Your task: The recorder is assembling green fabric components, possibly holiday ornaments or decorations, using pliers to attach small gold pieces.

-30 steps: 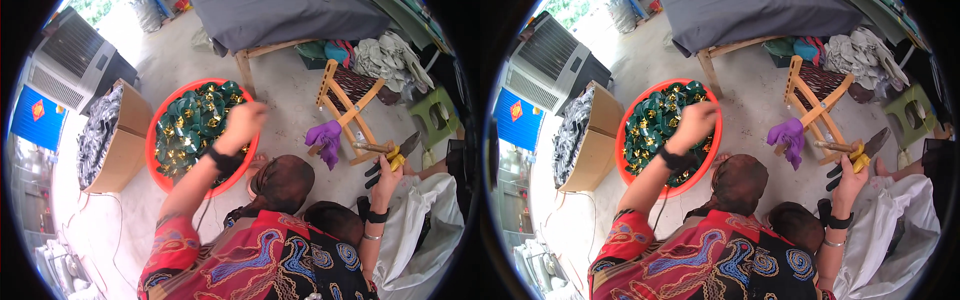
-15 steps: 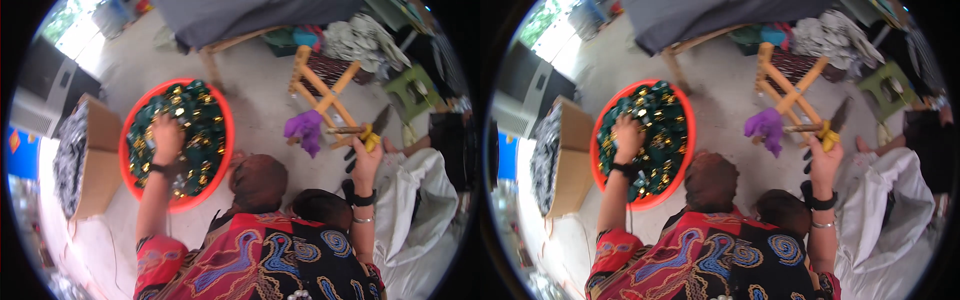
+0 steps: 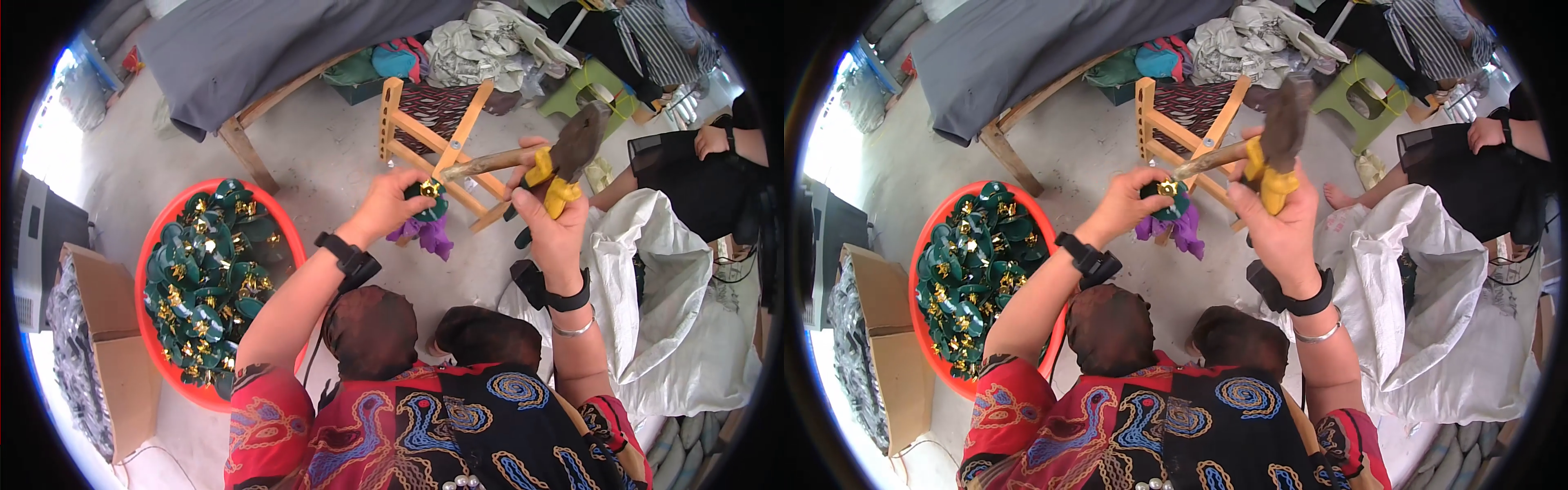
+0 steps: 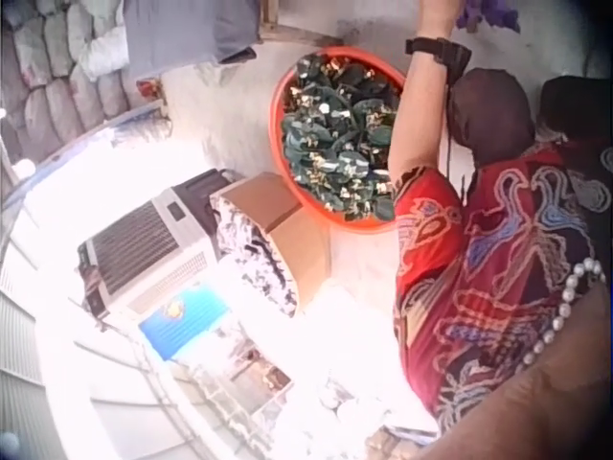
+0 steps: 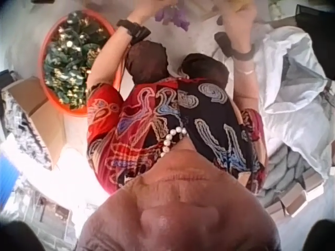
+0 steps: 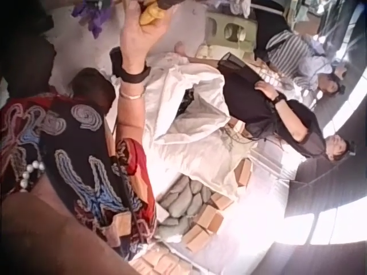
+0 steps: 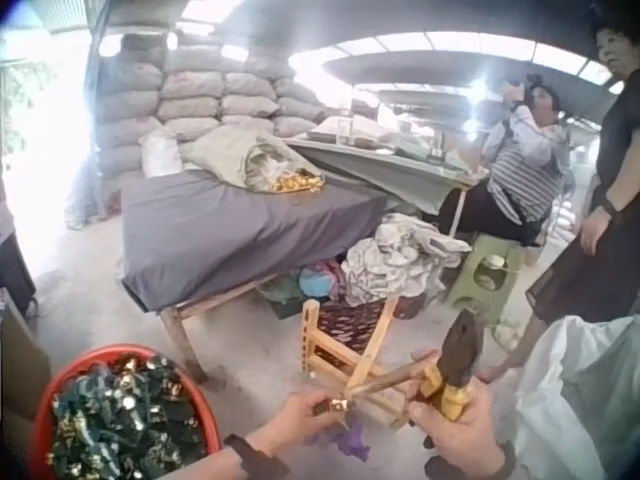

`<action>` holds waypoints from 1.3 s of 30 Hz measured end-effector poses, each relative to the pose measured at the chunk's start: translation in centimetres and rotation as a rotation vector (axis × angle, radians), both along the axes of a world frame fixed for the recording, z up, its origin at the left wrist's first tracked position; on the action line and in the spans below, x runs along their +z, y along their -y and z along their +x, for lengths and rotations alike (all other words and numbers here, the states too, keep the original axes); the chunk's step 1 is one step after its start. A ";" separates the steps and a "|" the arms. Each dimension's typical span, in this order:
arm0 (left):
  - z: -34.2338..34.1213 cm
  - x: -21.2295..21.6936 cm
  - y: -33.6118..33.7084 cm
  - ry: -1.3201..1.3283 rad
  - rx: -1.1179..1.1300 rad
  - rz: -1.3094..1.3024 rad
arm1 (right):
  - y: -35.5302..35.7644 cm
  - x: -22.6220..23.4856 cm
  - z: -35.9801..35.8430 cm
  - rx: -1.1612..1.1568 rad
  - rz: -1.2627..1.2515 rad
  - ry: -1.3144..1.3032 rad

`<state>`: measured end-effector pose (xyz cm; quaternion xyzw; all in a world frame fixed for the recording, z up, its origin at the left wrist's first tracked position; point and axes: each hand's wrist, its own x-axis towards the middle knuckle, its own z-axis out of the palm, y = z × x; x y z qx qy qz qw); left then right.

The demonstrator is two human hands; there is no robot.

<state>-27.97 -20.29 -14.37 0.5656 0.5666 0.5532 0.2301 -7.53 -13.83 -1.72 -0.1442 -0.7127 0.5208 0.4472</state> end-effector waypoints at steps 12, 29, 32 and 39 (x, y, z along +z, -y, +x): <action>1.6 -0.7 -0.8 -0.049 0.058 -0.050 | -1.2 -2.2 -2.7 0.108 0.304 0.416; 2.3 -2.0 -1.5 -0.173 0.105 0.087 | -2.1 8.7 1.8 -0.410 0.567 0.360; 2.3 -1.8 -1.6 -0.200 0.103 0.089 | -1.4 8.8 0.6 -0.595 0.568 0.145; 1.7 -1.8 -0.9 -0.165 0.097 0.046 | -1.5 3.4 -0.2 -0.261 0.237 1.108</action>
